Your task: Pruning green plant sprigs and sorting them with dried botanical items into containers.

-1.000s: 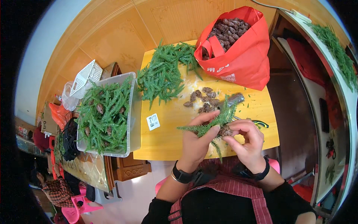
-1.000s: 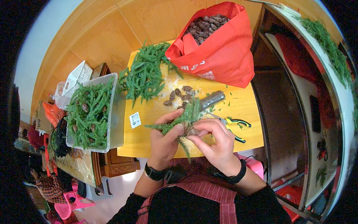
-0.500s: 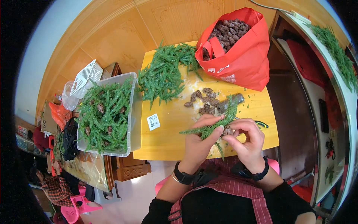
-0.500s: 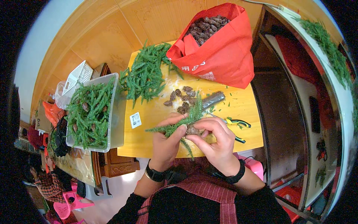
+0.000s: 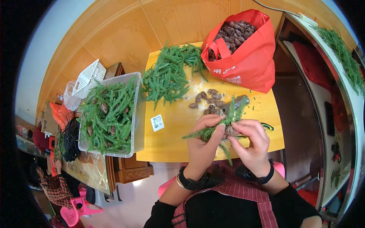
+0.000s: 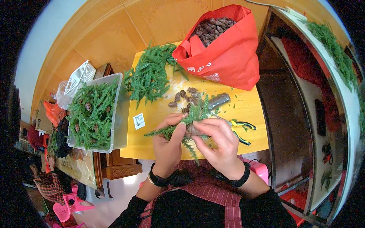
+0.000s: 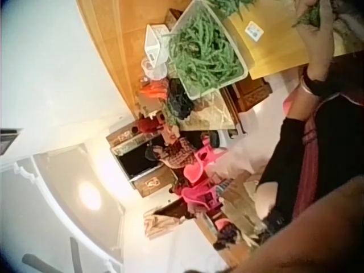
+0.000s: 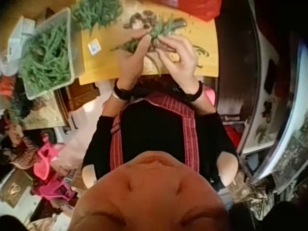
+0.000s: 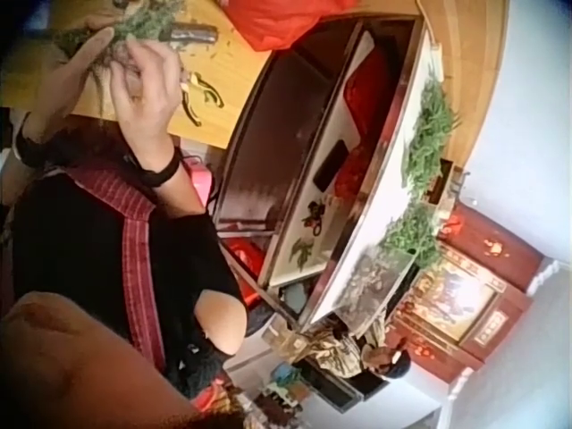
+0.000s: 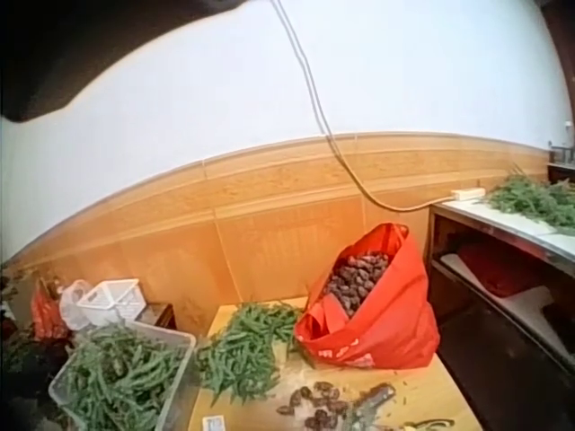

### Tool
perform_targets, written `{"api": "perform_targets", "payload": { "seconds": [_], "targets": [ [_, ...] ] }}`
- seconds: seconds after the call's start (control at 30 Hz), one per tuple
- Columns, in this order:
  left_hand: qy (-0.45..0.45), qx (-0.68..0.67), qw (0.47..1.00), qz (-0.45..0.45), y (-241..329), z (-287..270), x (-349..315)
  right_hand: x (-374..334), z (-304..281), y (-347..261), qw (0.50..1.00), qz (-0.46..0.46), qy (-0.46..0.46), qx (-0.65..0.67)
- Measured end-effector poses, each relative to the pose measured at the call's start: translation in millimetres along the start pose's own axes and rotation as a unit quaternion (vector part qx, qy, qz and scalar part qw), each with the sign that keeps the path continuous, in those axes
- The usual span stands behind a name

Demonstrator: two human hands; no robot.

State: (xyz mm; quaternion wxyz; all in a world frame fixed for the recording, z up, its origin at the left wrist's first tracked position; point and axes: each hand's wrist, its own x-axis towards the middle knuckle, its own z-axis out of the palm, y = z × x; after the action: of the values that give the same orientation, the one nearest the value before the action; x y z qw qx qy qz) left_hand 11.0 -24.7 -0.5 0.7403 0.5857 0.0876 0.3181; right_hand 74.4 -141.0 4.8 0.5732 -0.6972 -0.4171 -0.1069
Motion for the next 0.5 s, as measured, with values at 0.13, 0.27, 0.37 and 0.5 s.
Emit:
{"api": "perform_targets", "payload": {
  "seconds": [0.13, 0.27, 0.37, 0.5],
  "targets": [
    [0.012, -0.052, 0.999, -0.007, 3.3, 0.7, 0.1, 1.7, 0.0, -2.1, 1.000, -0.002, -0.007, -0.004],
    [0.026, -0.043, 0.999, 0.005, -1.8, -2.1, 0.9, 1.8, 2.8, -4.7, 1.000, 0.016, 0.003, 0.006],
    [0.026, 0.075, 0.991, 0.107, -9.4, -10.1, 3.7, 3.7, 3.2, -6.1, 1.000, 0.016, 0.001, 0.011],
    [0.026, 0.140, 0.977, 0.161, -4.0, -6.1, -1.0, 4.7, 3.1, -6.6, 1.000, 0.008, -0.004, 0.011]
  ]
}}
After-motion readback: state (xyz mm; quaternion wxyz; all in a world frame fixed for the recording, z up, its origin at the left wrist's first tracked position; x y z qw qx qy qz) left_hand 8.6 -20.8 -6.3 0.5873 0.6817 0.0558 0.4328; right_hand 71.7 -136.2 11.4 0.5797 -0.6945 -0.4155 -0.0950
